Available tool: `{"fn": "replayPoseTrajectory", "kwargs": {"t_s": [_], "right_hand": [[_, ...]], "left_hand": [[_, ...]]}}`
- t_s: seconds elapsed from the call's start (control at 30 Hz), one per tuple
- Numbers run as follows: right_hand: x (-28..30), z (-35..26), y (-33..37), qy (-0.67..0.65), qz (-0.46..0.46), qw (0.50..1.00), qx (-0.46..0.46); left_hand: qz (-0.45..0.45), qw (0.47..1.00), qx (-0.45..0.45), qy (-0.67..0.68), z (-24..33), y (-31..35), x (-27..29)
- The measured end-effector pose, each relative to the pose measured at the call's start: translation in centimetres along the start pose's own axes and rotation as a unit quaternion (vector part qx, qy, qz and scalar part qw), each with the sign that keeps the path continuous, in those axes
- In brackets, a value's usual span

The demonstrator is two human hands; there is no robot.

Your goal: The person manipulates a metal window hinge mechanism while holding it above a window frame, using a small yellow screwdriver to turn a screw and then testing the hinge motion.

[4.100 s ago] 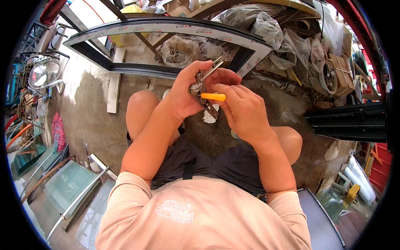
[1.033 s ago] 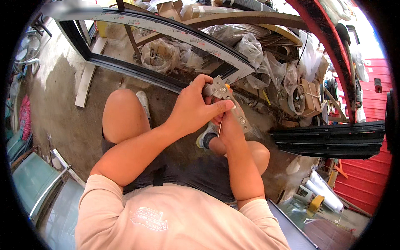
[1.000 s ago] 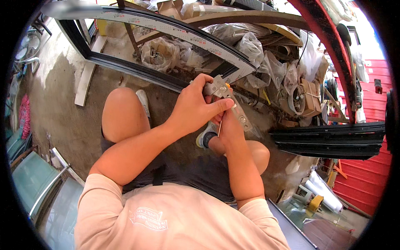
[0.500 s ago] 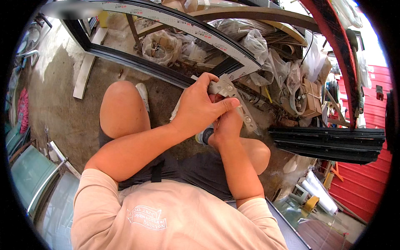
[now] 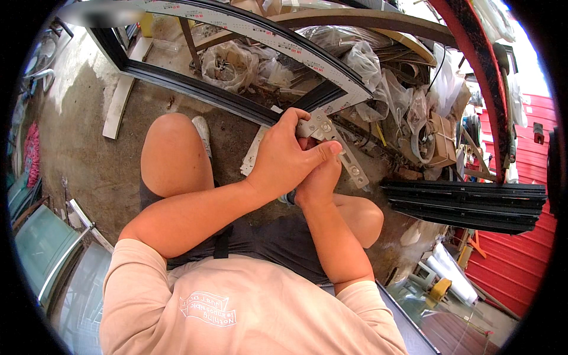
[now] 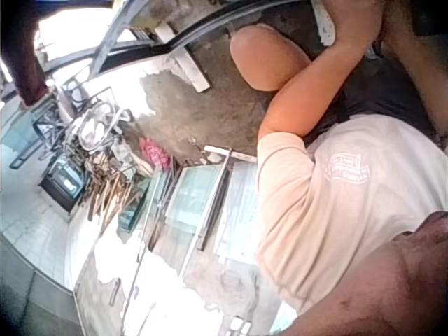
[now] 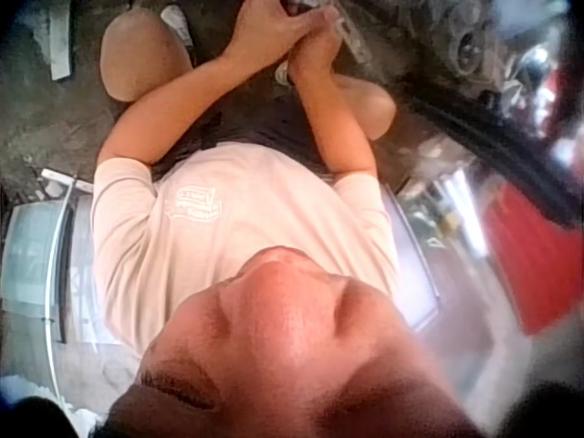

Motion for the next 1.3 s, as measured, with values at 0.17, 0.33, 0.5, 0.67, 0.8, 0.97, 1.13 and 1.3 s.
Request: {"fn": "replayPoseTrajectory", "kwargs": {"t_s": [0.17, 0.33, 0.5, 0.67, 0.8, 0.97, 1.13, 1.3], "right_hand": [[-0.3, -0.7, 0.4, 0.002, 0.02, 1.0, -0.013], [-1.1, -1.4, 0.4, 0.014, 0.068, 0.995, -0.07], [-1.3, -2.2, 0.3, 0.048, 0.043, 0.994, -0.093], [-1.4, -2.7, 0.3, 0.057, 0.021, 0.993, -0.097], [-2.5, -3.4, 0.4, 0.065, 0.039, 0.991, -0.11], [-1.6, -3.4, -0.2, 0.047, -0.001, 0.993, -0.109], [-2.2, -3.8, 0.0, 0.04, -0.011, 0.993, -0.11], [-2.2, -4.4, 0.1, 0.047, -0.024, 0.991, -0.122]], "left_hand": [[0.0, 1.0, 0.0, 0.01, 0.0, -0.2, -0.1], [0.0, 0.999, 0.006, 0.038, -0.3, -0.6, 0.1], [-0.03, 0.997, 0.027, 0.07, -0.9, -1.2, 0.3], [-0.049, 0.993, 0.031, 0.103, -0.8, -1.4, 0.2], [-0.067, 0.984, 0.06, 0.151, -0.1, -1.3, 0.6], [-0.077, 0.976, 0.072, 0.192, 0.6, -1.4, 0.8], [-0.069, 0.974, 0.067, 0.206, 0.5, -1.3, 1.0], [-0.079, 0.972, 0.066, 0.21, 0.5, -1.3, 1.0]]}}
Point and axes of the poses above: each hand's wrist, its own y-axis away from the middle knuckle, its own x-axis out of the back of the hand, z = x × y, the point moved 1 cm from there along -y, towards the middle knuckle, and after that the axes turned 2 degrees about -z, right-handed, at the moved point
